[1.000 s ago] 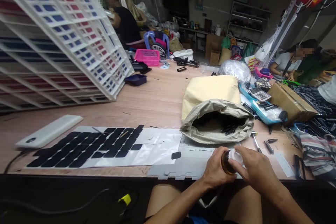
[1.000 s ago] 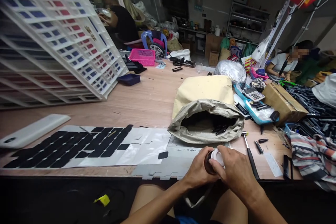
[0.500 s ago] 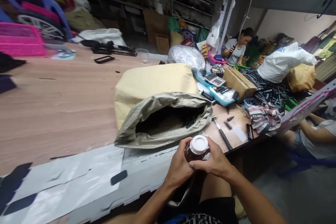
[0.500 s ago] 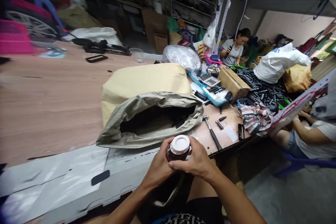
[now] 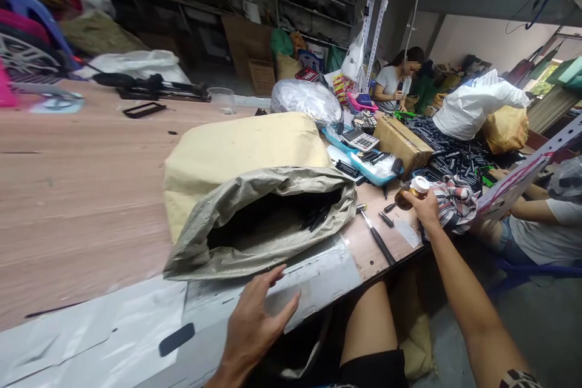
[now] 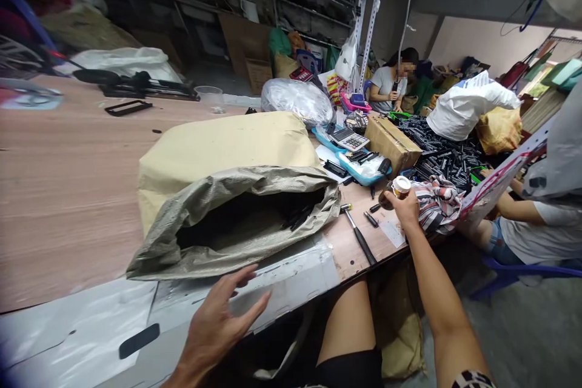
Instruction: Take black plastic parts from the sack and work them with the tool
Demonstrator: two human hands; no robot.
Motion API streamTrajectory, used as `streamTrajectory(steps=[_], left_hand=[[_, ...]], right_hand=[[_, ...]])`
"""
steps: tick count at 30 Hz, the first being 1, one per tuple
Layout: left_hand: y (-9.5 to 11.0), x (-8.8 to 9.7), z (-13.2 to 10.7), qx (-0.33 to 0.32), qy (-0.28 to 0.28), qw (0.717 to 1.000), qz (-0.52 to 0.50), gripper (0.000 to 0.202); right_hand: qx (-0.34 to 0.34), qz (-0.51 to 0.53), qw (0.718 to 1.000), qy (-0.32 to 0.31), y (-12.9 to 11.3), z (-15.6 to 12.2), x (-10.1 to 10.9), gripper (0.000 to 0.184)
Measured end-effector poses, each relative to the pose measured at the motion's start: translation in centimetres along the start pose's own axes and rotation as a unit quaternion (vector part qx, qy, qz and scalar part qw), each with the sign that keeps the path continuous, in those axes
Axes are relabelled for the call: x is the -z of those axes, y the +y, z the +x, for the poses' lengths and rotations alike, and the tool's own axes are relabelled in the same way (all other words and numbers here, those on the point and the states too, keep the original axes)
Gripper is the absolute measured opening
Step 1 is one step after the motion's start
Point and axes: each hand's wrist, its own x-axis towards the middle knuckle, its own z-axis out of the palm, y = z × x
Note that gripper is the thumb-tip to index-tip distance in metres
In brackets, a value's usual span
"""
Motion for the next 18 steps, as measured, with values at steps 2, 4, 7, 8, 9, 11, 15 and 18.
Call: streamTrajectory(steps=[2, 4, 7, 8, 9, 11, 15, 18], left_hand=[[-1.9, 0.3, -0.9, -0.014, 0.029, 0.999, 0.043, 0.041], [-3.0, 0.3, -1.5, -0.024, 0.050, 0.996, 0.066, 0.033], [-3.3, 0.0, -1.7, -0.046, 0.058, 0.994, 0.079, 0.026], [-3.2, -0.1, -1.6, -0.054, 0.055, 0.994, 0.083, 0.025], [-3.1, -0.2, -1.6, -0.059, 0.052, 0.993, 0.086, 0.024], [-2.9, -0.3, -1.5, -0.055, 0.045, 0.993, 0.090, 0.023], [-2.7, -0.3, -1.2, -0.033, 0.036, 0.995, 0.088, 0.022], [-2.5, -0.3, -1.1, -0.032, 0.041, 0.995, 0.088, 0.023]], right_hand=[[-0.035, -0.059, 0.997, 0.023, 1.8, 2.5, -0.7, 0.067], [-0.068, -0.099, 0.992, 0.034, 3.3, 4.1, -1.7, 0.067], [-0.092, -0.119, 0.988, 0.031, 4.9, 5.5, -3.0, 0.069], [-0.095, -0.122, 0.988, 0.028, 5.2, 5.8, -3.3, 0.069], [-0.097, -0.125, 0.987, 0.026, 5.4, 6.0, -3.5, 0.070], [-0.100, -0.131, 0.986, 0.019, 5.7, 6.4, -3.8, 0.071], [-0.099, -0.123, 0.987, 0.028, 6.4, 7.5, -4.5, 0.071], [-0.075, -0.079, 0.992, 0.065, 6.9, 8.0, -5.4, 0.077]])
